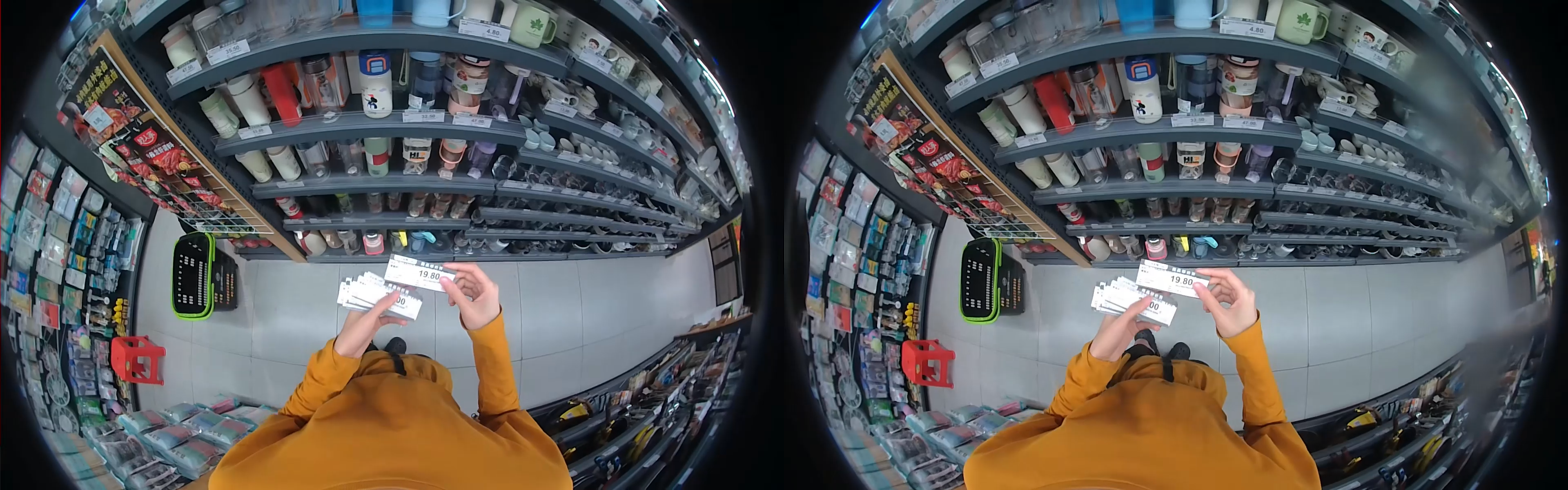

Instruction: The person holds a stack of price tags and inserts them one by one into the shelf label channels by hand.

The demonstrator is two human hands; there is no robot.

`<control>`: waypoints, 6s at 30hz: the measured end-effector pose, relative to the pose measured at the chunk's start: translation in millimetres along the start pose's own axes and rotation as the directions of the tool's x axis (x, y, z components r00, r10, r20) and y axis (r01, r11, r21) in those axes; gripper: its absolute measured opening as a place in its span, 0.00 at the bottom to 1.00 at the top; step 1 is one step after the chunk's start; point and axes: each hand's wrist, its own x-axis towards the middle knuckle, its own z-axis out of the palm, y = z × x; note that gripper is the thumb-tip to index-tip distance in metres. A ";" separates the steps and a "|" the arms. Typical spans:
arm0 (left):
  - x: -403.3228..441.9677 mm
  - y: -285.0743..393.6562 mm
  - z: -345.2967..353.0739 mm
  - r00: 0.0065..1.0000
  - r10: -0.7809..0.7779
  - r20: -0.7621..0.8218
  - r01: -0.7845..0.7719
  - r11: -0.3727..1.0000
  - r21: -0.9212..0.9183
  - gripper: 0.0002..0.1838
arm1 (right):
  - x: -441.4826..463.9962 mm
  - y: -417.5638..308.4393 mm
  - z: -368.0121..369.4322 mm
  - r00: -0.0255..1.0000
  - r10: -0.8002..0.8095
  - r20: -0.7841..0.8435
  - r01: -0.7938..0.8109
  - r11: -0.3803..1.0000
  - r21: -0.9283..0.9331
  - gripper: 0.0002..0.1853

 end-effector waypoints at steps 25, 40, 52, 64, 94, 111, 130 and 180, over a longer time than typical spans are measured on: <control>57.5 4.3 -34.1 0.991 -0.118 0.059 0.121 0.991 -0.054 0.20 | 193.0 168.2 -95.5 0.991 -0.074 -0.113 0.013 0.885 -0.466 0.08; 178.2 79.5 -63.8 0.989 -0.043 0.142 0.047 0.999 -0.026 0.20 | 362.5 269.1 -144.4 0.982 -0.023 -0.187 -0.123 0.675 -0.728 0.09; 223.2 102.6 -75.0 0.994 -0.035 0.099 0.040 0.998 -0.054 0.19 | 388.2 307.5 -171.4 0.952 0.300 -0.060 -0.284 0.795 -0.536 0.10; 254.8 102.8 -57.7 0.991 -0.063 0.115 0.068 0.997 -0.044 0.20 | 381.7 281.9 -165.6 0.994 0.069 0.080 0.060 0.258 -0.964 0.09; 226.9 120.3 0.9 0.980 0.144 0.136 -0.155 0.985 0.079 0.17 | 221.1 11.2 -26.4 0.978 -0.173 -0.118 0.175 0.984 0.008 0.11; 148.0 31.3 82.8 0.984 0.155 0.089 -0.156 0.988 0.007 0.15 | 116.8 -21.1 -87.0 0.982 -0.151 -0.114 0.148 0.989 -0.027 0.11; 79.7 70.3 -42.9 0.974 0.209 -0.088 -0.223 0.953 -0.204 0.21 | 174.6 15.8 36.5 0.991 -0.073 0.114 0.075 0.997 -0.008 0.13; 146.8 204.7 -229.3 0.986 0.166 0.004 -0.166 0.985 -0.054 0.12 | 252.4 4.8 240.5 0.998 -0.005 0.060 0.013 0.990 -0.142 0.12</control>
